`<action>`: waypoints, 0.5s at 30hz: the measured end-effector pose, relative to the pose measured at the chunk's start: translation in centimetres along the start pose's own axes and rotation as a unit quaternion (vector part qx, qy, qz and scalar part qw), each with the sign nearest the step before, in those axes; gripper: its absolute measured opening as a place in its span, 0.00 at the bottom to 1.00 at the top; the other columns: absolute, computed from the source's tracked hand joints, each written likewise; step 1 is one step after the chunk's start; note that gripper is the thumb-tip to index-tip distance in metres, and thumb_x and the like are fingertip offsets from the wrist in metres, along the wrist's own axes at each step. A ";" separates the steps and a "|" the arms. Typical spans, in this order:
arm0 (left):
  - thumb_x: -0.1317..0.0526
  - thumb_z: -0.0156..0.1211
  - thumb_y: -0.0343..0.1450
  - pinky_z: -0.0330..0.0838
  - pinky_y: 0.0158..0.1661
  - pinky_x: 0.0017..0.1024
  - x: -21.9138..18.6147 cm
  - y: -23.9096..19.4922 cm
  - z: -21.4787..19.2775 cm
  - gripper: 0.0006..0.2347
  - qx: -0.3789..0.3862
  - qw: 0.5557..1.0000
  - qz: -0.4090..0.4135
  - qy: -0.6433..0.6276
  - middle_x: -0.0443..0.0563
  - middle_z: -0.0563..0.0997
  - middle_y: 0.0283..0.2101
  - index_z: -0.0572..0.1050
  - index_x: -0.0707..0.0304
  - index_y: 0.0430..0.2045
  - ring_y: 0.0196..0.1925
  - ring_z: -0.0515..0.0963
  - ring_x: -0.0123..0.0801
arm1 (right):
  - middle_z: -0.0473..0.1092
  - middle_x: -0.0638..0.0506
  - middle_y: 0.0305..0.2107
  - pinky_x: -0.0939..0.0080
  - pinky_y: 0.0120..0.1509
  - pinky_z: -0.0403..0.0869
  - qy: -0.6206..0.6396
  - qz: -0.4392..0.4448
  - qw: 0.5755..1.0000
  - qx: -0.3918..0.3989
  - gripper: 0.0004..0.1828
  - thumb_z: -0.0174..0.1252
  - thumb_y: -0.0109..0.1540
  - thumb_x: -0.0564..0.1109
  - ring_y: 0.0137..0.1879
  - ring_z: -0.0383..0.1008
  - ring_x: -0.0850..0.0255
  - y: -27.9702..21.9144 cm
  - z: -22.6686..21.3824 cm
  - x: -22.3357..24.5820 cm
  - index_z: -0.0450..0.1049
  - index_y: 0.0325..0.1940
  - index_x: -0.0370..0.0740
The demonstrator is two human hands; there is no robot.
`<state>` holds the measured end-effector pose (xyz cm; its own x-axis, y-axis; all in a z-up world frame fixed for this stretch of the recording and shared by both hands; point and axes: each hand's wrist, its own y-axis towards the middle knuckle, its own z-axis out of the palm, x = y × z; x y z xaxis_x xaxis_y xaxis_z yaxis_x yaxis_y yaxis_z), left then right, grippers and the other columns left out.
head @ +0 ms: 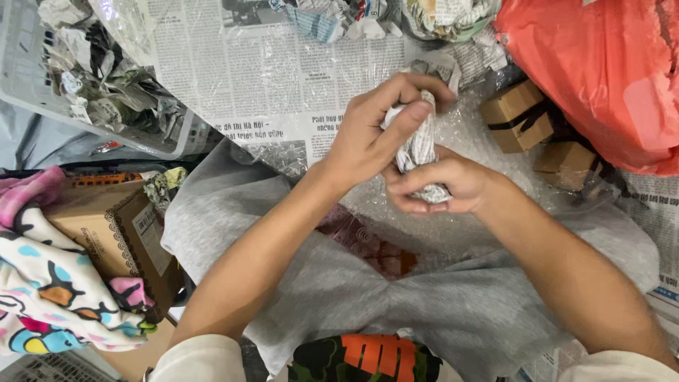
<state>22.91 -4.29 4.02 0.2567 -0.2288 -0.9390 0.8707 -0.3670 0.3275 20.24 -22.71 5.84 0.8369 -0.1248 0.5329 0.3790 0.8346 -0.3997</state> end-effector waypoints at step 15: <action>0.65 0.67 0.76 0.76 0.44 0.25 -0.4 1.3 -2.1 0.05 -0.276 0.946 0.043 0.163 0.55 0.84 0.45 0.80 0.68 0.34 0.44 0.83 0.29 | 0.73 0.46 0.47 0.55 0.49 0.82 -0.179 -0.230 0.919 -0.264 0.30 0.64 0.58 0.37 0.48 0.80 0.57 -0.2 2.6 3.7 0.65 0.62 0.28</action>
<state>24.79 -2.77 4.55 0.3741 0.0862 -0.9234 0.9040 0.1883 0.3839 22.25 -21.96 9.89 0.3913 -0.1355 0.9102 0.8789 0.3482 -0.3260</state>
